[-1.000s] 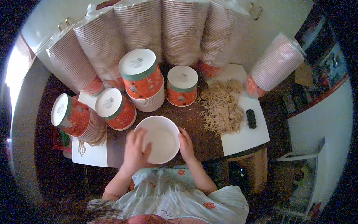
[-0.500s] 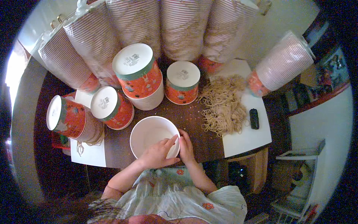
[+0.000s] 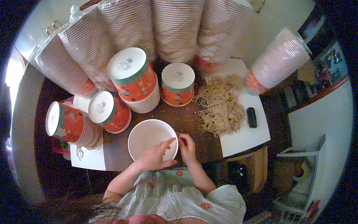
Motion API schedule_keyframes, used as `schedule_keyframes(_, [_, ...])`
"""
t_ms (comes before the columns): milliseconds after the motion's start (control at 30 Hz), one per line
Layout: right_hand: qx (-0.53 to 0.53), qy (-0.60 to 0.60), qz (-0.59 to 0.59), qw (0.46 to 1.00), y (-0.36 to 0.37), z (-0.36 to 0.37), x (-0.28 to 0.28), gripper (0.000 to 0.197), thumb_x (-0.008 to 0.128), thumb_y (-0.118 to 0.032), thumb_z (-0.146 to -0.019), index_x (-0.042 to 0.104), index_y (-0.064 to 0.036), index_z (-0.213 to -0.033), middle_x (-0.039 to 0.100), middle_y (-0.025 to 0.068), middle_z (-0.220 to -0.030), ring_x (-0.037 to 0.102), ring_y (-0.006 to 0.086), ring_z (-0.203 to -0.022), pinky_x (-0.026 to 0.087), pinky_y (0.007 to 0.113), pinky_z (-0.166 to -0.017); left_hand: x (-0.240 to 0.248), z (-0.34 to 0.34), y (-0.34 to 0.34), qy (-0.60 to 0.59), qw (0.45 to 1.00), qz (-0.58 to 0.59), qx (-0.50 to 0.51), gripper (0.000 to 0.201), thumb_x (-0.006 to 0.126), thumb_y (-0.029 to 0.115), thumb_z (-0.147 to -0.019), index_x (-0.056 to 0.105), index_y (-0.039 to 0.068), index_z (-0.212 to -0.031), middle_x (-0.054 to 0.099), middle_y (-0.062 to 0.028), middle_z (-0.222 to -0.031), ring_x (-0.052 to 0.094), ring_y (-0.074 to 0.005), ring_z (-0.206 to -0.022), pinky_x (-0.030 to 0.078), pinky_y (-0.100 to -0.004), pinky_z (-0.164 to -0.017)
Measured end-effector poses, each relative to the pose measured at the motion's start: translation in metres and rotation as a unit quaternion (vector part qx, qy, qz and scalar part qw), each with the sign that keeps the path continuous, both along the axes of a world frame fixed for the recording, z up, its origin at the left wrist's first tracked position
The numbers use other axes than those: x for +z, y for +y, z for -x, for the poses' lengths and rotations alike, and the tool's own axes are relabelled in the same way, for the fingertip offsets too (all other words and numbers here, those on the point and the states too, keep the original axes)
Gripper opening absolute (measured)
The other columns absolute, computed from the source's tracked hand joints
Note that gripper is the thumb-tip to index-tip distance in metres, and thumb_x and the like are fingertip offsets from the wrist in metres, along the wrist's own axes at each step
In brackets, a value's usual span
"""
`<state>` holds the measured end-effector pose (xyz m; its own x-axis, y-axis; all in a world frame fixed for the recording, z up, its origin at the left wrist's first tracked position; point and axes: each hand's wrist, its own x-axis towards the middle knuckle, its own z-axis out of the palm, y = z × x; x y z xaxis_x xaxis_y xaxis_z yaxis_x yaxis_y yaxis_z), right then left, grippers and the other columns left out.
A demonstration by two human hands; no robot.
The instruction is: Threading a string through holes in paper buckets to create handles.
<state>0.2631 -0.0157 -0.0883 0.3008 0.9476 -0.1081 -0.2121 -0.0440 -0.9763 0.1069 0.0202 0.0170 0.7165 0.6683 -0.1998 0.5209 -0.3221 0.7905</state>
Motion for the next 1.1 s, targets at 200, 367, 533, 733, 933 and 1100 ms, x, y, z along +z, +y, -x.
schedule_keyframes(200, [0.046,0.017,-0.015,0.999,0.004,-0.011,0.016,0.005,0.053,-0.002,-0.080,0.053,-0.0034,-0.085,0.056,0.0058,-0.097,0.051,0.0144,-0.088,0.041,0.027,-0.078,0.008,-0.001,0.002,0.002,1.000,0.018,-0.014,0.076,0.064,0.039,-0.069,0.026,0.010,-0.129,0.053,-0.0190,-0.100,0.053,-0.0337,-0.093,0.043,-0.0418,-0.080])
schedule_keyframes(367, [-0.027,-0.253,-0.051,0.966,0.013,-0.032,0.006,0.010,0.055,-0.006,-0.080,0.051,-0.0024,-0.088,0.057,0.0080,-0.084,0.054,0.0176,-0.078,0.043,0.028,-0.070,0.002,-0.003,0.000,0.001,0.999,-0.049,-0.023,0.066,0.064,0.037,-0.072,0.036,0.008,-0.124,0.053,-0.0158,-0.103,0.056,-0.0315,-0.086,0.045,-0.0391,-0.075])
schedule_keyframes(533, [-0.120,-0.539,0.063,0.831,0.008,-0.067,0.012,0.010,0.059,-0.016,-0.077,0.057,-0.0066,-0.081,0.060,0.0100,-0.072,0.059,0.0265,-0.068,0.046,0.035,-0.058,0.022,0.003,-0.009,-0.022,0.986,-0.167,-0.014,0.045,0.064,0.029,-0.071,0.051,0.005,-0.108,0.056,-0.0131,-0.092,0.054,-0.0292,-0.089,0.046,-0.0371,-0.072])
schedule_keyframes(733, [-0.143,-0.616,0.174,0.755,0.010,-0.082,-0.005,0.019,0.061,-0.028,-0.076,0.060,-0.0088,-0.074,0.060,0.0093,-0.065,0.057,0.0278,-0.059,0.044,0.037,-0.052,0.034,0.037,-0.003,-0.067,0.935,-0.292,0.187,0.034,0.068,0.014,-0.065,0.056,0.004,-0.094,0.053,-0.0116,-0.094,0.049,-0.0299,-0.092,0.040,-0.0404,-0.080])
schedule_keyframes(933, [-0.115,-0.482,0.148,0.856,0.016,-0.081,-0.006,0.010,0.061,-0.019,-0.076,0.059,-0.0095,-0.077,0.060,0.0075,-0.072,0.057,0.0227,-0.061,0.045,0.033,-0.054,0.017,0.065,-0.004,-0.046,0.906,-0.304,0.291,0.030,0.065,0.009,-0.064,0.055,0.003,-0.092,0.052,-0.0125,-0.098,0.046,-0.0320,-0.097,0.039,-0.0411,-0.083])
schedule_keyframes(1100, [-0.110,-0.219,-0.167,0.955,0.008,-0.056,0.056,0.009,0.059,0.002,-0.074,0.052,-0.0018,-0.078,0.053,0.0064,-0.082,0.051,0.0133,-0.072,0.041,0.023,-0.064,0.014,0.069,-0.007,-0.066,0.907,-0.287,0.300,0.028,0.065,0.009,-0.065,0.056,0.004,-0.091,0.052,-0.0122,-0.099,0.046,-0.0316,-0.097,0.039,-0.0408,-0.083])
